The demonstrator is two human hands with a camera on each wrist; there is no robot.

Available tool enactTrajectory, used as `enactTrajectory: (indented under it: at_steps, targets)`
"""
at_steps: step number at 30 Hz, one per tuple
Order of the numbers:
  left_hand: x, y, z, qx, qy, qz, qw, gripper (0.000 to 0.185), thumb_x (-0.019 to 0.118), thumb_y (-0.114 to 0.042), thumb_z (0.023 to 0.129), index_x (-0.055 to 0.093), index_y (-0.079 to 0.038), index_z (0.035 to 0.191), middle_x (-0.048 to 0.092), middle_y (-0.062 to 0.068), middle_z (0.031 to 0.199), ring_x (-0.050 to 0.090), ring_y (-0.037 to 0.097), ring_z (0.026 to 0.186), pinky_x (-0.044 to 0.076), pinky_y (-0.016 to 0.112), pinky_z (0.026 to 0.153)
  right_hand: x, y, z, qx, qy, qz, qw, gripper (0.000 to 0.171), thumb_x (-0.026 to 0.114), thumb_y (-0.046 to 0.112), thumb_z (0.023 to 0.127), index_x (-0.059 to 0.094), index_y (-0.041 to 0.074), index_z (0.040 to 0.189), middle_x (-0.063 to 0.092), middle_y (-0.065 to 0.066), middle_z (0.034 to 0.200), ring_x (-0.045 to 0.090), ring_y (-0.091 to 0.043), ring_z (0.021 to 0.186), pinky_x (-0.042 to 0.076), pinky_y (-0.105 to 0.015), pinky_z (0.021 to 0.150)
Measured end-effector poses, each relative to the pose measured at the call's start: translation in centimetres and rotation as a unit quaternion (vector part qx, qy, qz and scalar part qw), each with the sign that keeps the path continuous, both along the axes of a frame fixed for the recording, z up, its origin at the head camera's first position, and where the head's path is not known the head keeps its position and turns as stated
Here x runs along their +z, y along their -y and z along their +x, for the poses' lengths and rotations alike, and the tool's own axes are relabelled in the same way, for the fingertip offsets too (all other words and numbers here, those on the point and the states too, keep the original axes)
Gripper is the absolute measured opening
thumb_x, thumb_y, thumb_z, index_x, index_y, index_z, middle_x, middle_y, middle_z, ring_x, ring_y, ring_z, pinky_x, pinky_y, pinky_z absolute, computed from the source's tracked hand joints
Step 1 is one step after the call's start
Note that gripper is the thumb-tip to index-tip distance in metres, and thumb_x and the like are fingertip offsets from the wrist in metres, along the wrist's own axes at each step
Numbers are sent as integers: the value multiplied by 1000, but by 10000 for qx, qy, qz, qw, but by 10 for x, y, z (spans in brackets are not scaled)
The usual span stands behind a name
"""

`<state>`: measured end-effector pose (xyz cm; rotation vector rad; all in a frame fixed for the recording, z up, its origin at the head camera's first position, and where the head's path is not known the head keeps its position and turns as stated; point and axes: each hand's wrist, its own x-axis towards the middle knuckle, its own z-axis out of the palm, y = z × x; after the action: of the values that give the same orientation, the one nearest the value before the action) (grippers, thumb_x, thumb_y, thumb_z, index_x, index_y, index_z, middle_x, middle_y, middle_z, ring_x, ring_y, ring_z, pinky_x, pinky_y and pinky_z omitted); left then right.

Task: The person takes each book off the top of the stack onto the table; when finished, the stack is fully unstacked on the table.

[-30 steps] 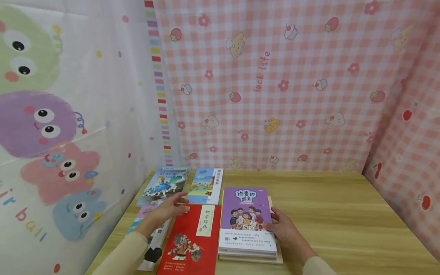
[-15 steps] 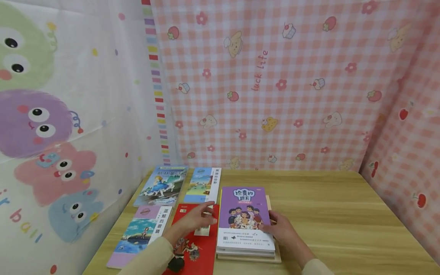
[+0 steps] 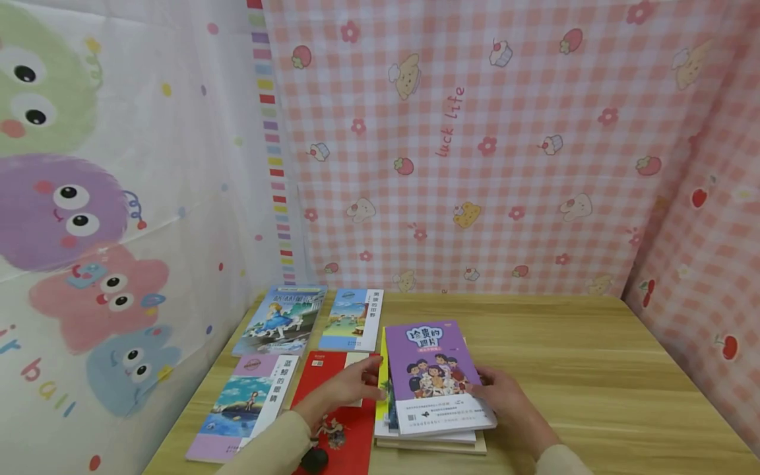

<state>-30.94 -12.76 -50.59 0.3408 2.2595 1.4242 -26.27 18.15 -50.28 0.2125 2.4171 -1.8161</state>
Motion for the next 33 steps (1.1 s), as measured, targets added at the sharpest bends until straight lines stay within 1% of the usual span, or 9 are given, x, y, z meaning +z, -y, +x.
enactTrajectory:
  at_steps: [3,5,7,10,15,20,22,28,33]
  targets:
    - [-1,-2,0,-97,-36,-117,9999,81,80,-15,84,38,-6,152,55,9,128,50,28,117,46,49,101,0,-2,-1,-80,41,217,9997,51,66,-3,88,49,-16,134,65,-22,105,62,-22,80,55,-33,69]
    - [-1,-3,1,-89,-4,-188,9998,81,81,-16,83,38,-7,152,56,9,129,50,28,117,44,51,102,0,-2,0,-89,132,244,9996,51,67,0,89,49,-16,134,67,-19,100,63,-22,77,55,-33,67]
    - [-1,-4,1,-65,3,-235,9997,82,81,-16,83,39,-8,152,56,9,129,50,28,116,43,52,103,0,-3,1,-93,253,128,9996,50,67,1,90,49,-15,134,68,-16,96,64,-21,75,55,-34,66]
    - [-1,-5,3,-49,8,-199,9998,83,82,-16,83,38,-8,152,55,10,130,49,29,117,42,53,104,0,-5,5,-44,396,-212,9990,50,64,2,92,47,-16,135,68,-15,92,65,-23,73,57,-38,65]
    - [0,-7,6,-127,-91,-136,9998,86,82,-17,83,34,-9,154,49,13,138,47,31,121,40,54,105,0,-10,8,-31,314,-632,9975,54,59,-3,91,41,-12,141,67,-17,98,66,-24,72,58,-40,65]
    - [-1,-9,5,-172,-100,-149,9997,89,82,-17,83,31,-12,155,46,14,140,45,31,123,39,52,107,3,-20,7,-127,128,-1022,9946,57,58,-6,90,40,-9,144,67,-19,104,66,-24,72,58,-37,66]
    - [-2,-9,5,-204,-121,-194,9995,90,83,-17,82,31,-12,155,44,13,140,45,31,124,40,52,106,4,-25,7,-73,119,-1138,9934,57,56,-5,92,38,-9,146,66,-19,105,66,-24,74,58,-36,67]
    - [-2,-10,6,-251,-236,-421,9985,92,84,-22,81,31,-13,155,40,11,142,38,31,128,39,52,107,7,-39,6,1,141,-1463,9891,59,52,-1,96,29,-8,150,67,-10,99,66,-20,75,57,-32,67]
    - [-1,-12,6,-241,-283,-494,9981,93,85,-22,79,32,-15,155,39,11,142,36,33,129,39,54,107,11,-51,0,-153,114,-1639,9863,58,47,1,100,23,-6,153,65,-4,100,66,-15,76,57,-29,67]
